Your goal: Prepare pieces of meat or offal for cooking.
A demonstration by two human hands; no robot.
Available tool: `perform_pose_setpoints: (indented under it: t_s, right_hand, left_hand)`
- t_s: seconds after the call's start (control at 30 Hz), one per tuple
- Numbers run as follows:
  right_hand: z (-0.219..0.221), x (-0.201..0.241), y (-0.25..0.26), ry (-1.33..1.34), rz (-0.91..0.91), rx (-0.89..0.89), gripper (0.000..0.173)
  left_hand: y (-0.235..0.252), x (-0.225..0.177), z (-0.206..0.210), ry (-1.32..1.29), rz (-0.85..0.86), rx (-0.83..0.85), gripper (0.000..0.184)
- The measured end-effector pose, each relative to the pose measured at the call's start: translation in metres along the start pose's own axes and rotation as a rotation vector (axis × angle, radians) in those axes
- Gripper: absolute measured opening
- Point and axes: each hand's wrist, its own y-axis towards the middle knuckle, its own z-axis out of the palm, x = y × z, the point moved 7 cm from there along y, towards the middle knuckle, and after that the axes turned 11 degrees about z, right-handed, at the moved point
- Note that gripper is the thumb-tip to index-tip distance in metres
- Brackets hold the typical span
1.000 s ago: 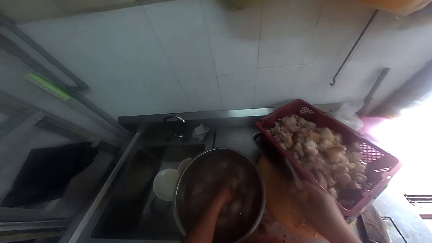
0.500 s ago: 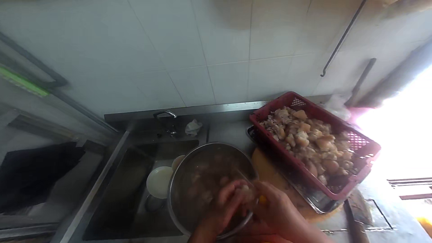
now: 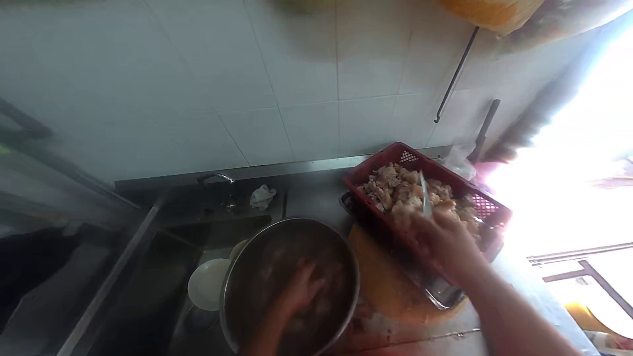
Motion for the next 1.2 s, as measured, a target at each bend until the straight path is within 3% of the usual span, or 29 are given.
perform_pose_setpoints:
  t_s: [0.07, 0.17, 0.27, 0.43, 0.5, 0.67, 0.8, 0.9, 1.07, 1.13, 1.2]
  right_hand:
    - [-0.025, 0.010, 0.023, -0.036, -0.009, -0.111, 0.044]
    - [-0.041, 0.003, 0.025, -0.091, -0.052, -0.228, 0.043]
    - [-0.021, -0.030, 0.001, -0.092, -0.025, -0.147, 0.030]
    - [0.030, -0.111, -0.038, -0.114, 0.051, 0.097, 0.030]
    - [0.049, -0.132, -0.052, -0.126, 0.105, 0.191, 0.025]
    - [0.068, -0.150, -0.059, -0.249, 0.087, 0.271, 0.030]
    - [0.091, -0.111, -0.063, -0.343, -0.133, 0.262, 0.037]
    - [0.118, -0.065, -0.079, -0.398, -0.357, 0.296, 0.036]
    - [0.139, -0.030, -0.097, -0.613, -0.576, 0.274, 0.037]
    - [0.136, -0.036, -0.087, -0.672, -0.523, 0.268, 0.040]
    - [0.124, -0.041, -0.078, -0.593, -0.483, 0.212, 0.041]
  left_hand:
    - [0.012, 0.031, 0.016, 0.173, -0.107, 0.122, 0.078]
    - [0.016, 0.051, 0.035, 0.186, -0.172, 0.233, 0.066]
    - [0.007, 0.042, 0.036, 0.141, -0.153, 0.249, 0.061]
    - [-0.011, 0.044, 0.050, 0.005, -0.124, 0.288, 0.065]
    - [-0.020, 0.048, 0.050, -0.156, -0.120, 0.203, 0.065]
    - [-0.038, 0.035, 0.007, -0.953, -0.171, -0.382, 0.044]
    - [-0.050, -0.032, -0.017, -1.608, 0.040, -0.416, 0.035]
    - [-0.064, -0.077, -0.021, -1.832, 0.203, -0.244, 0.037]
    - [-0.079, -0.110, -0.014, -1.786, 0.406, 0.035, 0.050]
    - [-0.083, -0.109, -0.010, -1.599, 0.356, -0.016, 0.052]
    - [-0.084, -0.104, -0.016, -1.237, 0.295, -0.212, 0.055]
